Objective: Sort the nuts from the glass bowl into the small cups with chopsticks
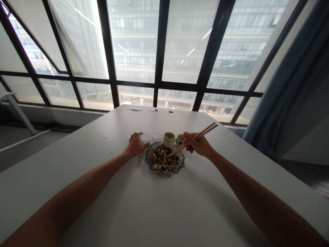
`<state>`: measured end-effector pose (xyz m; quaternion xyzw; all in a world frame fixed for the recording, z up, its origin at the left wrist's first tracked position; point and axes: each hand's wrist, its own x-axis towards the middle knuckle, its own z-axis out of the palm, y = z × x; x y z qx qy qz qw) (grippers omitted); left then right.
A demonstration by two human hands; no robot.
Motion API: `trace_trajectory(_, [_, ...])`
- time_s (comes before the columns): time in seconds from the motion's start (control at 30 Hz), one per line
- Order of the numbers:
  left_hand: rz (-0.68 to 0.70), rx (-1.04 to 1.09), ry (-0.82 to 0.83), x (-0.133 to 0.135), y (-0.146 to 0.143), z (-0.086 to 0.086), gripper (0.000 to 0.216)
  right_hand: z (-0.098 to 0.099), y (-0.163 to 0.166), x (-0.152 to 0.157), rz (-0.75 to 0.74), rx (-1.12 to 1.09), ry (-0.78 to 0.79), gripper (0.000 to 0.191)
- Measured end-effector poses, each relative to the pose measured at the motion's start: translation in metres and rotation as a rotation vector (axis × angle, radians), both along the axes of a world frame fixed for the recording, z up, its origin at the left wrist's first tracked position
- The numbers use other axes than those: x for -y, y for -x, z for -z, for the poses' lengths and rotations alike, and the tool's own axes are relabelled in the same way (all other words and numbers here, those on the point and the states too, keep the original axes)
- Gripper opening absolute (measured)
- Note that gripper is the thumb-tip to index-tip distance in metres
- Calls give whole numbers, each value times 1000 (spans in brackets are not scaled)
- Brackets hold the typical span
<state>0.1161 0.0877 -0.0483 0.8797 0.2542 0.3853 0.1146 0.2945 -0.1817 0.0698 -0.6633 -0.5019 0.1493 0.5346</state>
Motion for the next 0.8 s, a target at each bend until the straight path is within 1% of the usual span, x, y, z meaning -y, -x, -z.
trace_trajectory(0.07, [20,20,-16,0,1,-1,66,1,-1,0,11,9,-29,68])
trace_trajectory(0.13, [12,11,4,3,2,-4,67,1,-1,0,-5,20,-36,67])
trace_trajectory(0.27, [-28,-28,47,9,4,-10,68,3,2,-1,-90,33,16,65])
trace_trajectory(0.37, [-45,-37,37,12,5,-12,67,4,3,-1,-110,23,31,64])
trace_trajectory(0.47, [-57,-43,34,12,5,-12,68,5,2,-1,-101,22,13,64])
trace_trajectory(0.67, [-33,-17,27,11,6,-12,67,3,-3,0,-37,21,-14,66])
trace_trajectory(0.8, [-40,-23,105,14,7,-15,68,3,-7,0,-1,-9,-34,67])
